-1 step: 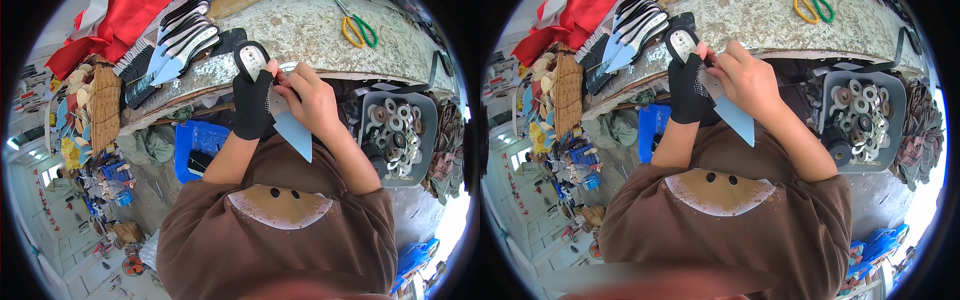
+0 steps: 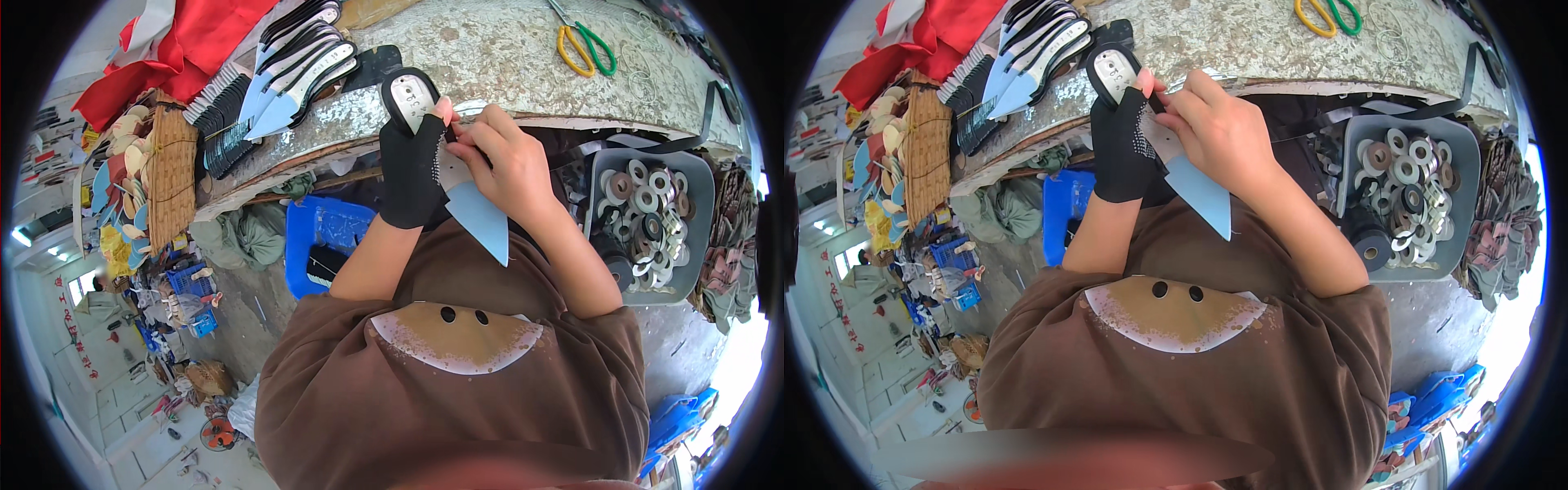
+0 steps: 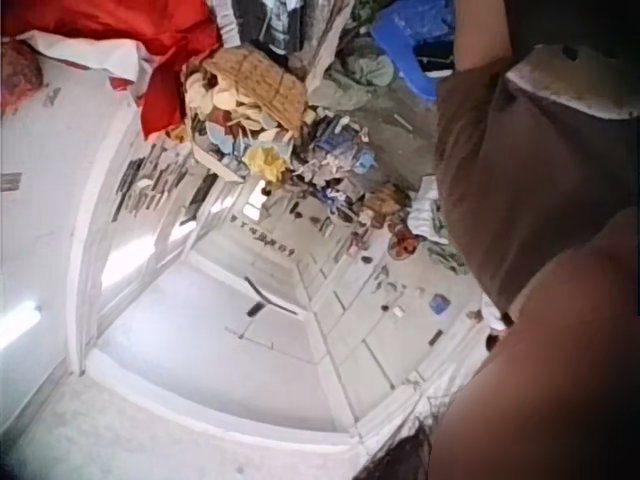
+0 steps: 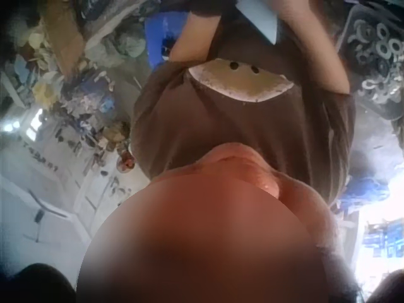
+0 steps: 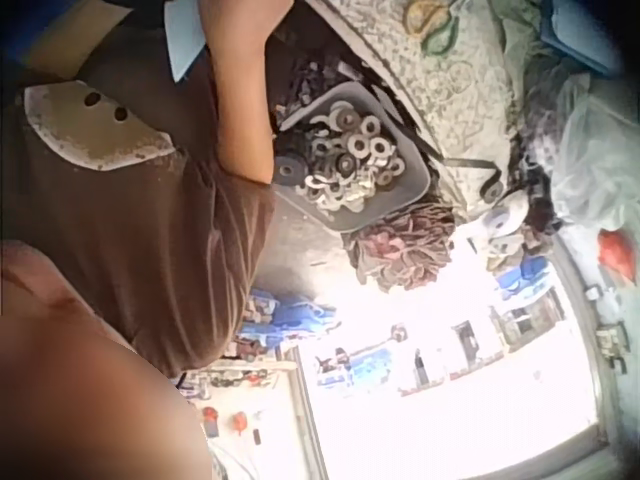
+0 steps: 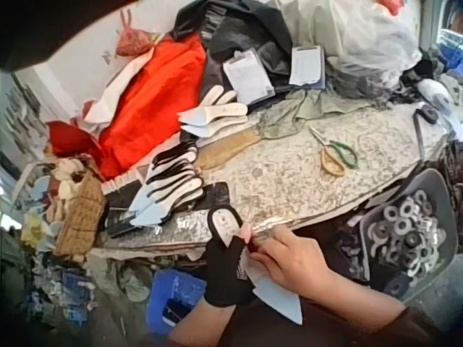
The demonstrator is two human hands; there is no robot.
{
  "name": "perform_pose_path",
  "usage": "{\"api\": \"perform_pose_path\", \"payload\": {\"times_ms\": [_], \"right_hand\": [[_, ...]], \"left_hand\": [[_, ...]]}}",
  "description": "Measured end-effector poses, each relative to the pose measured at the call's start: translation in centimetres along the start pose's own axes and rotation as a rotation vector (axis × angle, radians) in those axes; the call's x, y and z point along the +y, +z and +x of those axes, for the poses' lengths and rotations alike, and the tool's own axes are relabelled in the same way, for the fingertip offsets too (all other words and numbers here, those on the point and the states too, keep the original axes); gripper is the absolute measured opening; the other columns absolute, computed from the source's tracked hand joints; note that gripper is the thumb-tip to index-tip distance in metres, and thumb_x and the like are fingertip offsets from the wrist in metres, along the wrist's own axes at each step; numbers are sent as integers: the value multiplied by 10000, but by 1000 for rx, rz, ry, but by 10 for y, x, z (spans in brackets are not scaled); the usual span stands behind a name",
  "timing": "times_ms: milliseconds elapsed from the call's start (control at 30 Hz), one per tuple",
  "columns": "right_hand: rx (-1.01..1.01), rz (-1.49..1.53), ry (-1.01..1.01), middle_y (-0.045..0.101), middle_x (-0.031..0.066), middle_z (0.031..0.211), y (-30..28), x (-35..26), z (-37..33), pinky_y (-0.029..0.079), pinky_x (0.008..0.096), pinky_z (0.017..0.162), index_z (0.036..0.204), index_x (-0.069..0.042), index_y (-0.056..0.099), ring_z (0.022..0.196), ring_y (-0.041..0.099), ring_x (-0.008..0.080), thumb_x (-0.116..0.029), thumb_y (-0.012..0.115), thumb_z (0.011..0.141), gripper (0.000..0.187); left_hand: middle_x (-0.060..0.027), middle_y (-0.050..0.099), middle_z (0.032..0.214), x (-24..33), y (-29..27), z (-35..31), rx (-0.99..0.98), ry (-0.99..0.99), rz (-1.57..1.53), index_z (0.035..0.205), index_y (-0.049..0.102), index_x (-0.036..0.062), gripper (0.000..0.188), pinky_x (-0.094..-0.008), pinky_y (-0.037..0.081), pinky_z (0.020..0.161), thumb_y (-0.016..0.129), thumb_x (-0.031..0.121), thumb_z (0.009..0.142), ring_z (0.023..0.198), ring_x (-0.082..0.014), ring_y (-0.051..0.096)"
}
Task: The recorder is applying a narrow adhesive tape along the edges of shoe insole components and trimming the tape with scissors.
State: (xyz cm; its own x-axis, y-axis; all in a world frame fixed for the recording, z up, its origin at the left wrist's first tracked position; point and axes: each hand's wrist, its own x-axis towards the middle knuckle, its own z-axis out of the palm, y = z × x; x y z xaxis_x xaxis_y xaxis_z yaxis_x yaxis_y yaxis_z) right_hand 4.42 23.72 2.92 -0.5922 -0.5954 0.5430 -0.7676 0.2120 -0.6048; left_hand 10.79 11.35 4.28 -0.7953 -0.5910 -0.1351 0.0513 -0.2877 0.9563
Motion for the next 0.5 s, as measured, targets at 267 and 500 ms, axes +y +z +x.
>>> {"api": "perform_pose_path", "payload": {"times_ms": [267,500], "right_hand": [[-315,-61,26,521,62,824,-13,15,-19,487,378,552,801,-69,586,656,615,263,-195,725,812,188],[-87,123,117,582,85,855,-28,18,-15,474,371,597,936,-38,642,686,613,248,-62,703,804,147]], "left_hand": [[-45,652,771,-1,8,-6,-7,-31,73,860,654,2,178,-254,465,580,675,174,899,684,-106,614],[-55,697,905,14,-7,2,-442,106,353,994,667,8,213,-295,537,759,748,44,801,834,-132,660]]}}
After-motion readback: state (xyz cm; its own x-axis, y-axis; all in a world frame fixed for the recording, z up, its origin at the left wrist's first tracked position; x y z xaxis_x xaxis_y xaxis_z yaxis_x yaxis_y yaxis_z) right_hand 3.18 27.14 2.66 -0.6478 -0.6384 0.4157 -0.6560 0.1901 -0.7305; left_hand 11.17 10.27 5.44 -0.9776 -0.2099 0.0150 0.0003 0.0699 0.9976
